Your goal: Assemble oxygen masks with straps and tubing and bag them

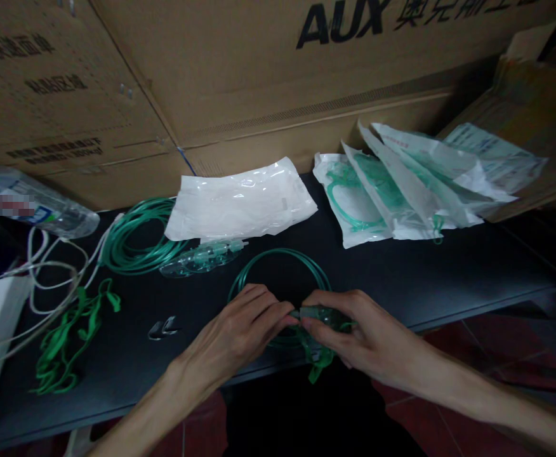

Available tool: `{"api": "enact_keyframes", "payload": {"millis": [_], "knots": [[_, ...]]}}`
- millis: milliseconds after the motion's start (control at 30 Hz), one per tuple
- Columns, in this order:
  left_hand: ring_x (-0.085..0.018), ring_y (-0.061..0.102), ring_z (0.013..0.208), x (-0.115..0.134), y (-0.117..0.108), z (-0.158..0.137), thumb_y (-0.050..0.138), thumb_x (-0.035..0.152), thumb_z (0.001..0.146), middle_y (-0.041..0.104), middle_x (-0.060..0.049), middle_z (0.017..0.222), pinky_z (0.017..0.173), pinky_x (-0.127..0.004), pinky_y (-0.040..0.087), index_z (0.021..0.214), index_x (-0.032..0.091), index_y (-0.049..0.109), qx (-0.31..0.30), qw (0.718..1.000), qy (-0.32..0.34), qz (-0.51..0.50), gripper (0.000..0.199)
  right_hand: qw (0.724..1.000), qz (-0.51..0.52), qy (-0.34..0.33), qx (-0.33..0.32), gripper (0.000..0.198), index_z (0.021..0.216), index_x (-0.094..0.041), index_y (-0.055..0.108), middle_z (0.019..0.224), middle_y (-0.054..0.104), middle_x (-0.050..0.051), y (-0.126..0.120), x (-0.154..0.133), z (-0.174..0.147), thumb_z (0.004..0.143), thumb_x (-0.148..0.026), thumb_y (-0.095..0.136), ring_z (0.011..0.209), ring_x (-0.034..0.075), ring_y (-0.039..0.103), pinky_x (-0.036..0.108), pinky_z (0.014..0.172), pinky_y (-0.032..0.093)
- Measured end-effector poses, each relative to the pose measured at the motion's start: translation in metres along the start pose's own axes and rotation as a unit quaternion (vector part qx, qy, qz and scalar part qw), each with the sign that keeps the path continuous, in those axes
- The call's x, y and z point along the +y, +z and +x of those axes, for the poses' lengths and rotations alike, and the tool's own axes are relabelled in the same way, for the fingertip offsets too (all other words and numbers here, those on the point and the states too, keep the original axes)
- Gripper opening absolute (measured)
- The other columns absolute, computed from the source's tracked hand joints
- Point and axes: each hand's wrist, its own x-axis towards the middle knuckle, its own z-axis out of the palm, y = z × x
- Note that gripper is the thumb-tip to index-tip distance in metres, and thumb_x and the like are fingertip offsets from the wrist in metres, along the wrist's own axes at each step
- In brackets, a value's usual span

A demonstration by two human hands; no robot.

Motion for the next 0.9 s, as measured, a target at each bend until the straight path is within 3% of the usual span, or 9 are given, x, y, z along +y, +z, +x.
{"api": "enact_keyframes", "payload": {"millis": [200, 333, 500, 667, 767, 900], "knots": [[-0.016, 0.057, 0.077, -0.003, -0.007, 0.005, 0.049, 0.022, 0.106, 0.062, -0.001, 0.083, 0.074, -0.029, 0.047, 0.101, 0.016, 0.064, -0.068, 0.991, -0.065, -0.09, 0.017, 0.972, -0.176, -0.147, 0.045, 0.014, 0.106, -0.017, 0.067, 0.095, 0.07, 0.006, 0.007, 0.004, -0.001, 0.101, -0.018, 0.053, 0.076, 0.019, 0.067, 0.029, 0.068, 0.05], [-0.014, 0.059, 0.077, -0.004, -0.014, 0.009, 0.051, 0.022, 0.106, 0.064, 0.001, 0.081, 0.085, -0.031, 0.044, 0.089, 0.017, 0.064, -0.114, 0.981, -0.092, -0.13, 0.021, 0.926, -0.3, -0.216, 0.073, 0.021, 0.115, -0.015, 0.065, 0.105, 0.072, 0.013, 0.013, 0.013, -0.004, 0.104, -0.019, 0.047, 0.078, 0.024, 0.074, 0.032, 0.065, 0.058], [-0.013, 0.063, 0.078, -0.006, -0.019, 0.013, 0.054, 0.022, 0.105, 0.067, 0.004, 0.079, 0.086, -0.031, 0.042, 0.083, 0.019, 0.064, -0.173, 0.968, -0.12, -0.136, 0.024, 0.892, -0.349, -0.278, 0.064, 0.023, 0.119, -0.016, 0.063, 0.111, 0.071, 0.013, 0.014, 0.021, 0.002, 0.105, -0.016, 0.044, 0.09, 0.025, 0.076, 0.034, 0.075, 0.065], [-0.016, 0.066, 0.094, 0.002, -0.024, 0.002, 0.061, 0.027, 0.102, 0.074, 0.002, 0.098, 0.095, -0.034, 0.042, 0.105, 0.022, 0.068, -0.122, 0.973, -0.153, -0.122, 0.01, 0.863, -0.419, -0.276, 0.055, 0.025, 0.127, -0.016, 0.058, 0.131, 0.066, 0.016, 0.003, 0.014, 0.003, 0.102, -0.014, 0.052, 0.11, 0.029, 0.071, 0.043, 0.091, 0.064], [-0.02, 0.065, 0.108, 0.01, -0.024, -0.016, 0.067, 0.037, 0.096, 0.073, 0.0, 0.112, 0.104, -0.041, 0.042, 0.121, 0.026, 0.065, -0.087, 0.977, -0.18, -0.079, 0.027, 0.806, -0.5, -0.309, 0.068, 0.041, 0.134, -0.019, 0.056, 0.142, 0.06, 0.019, -0.006, 0.006, -0.004, 0.095, -0.005, 0.059, 0.117, 0.034, 0.066, 0.053, 0.093, 0.061], [-0.027, 0.062, 0.119, 0.017, -0.017, -0.039, 0.079, 0.047, 0.083, 0.069, -0.003, 0.124, 0.114, -0.055, 0.038, 0.131, 0.028, 0.06, -0.106, 0.975, -0.196, 0.0, 0.055, 0.751, -0.543, -0.37, 0.067, 0.046, 0.132, -0.021, 0.058, 0.147, 0.058, 0.019, -0.016, 0.009, -0.007, 0.091, 0.002, 0.059, 0.121, 0.035, 0.064, 0.056, 0.096, 0.058]]}}
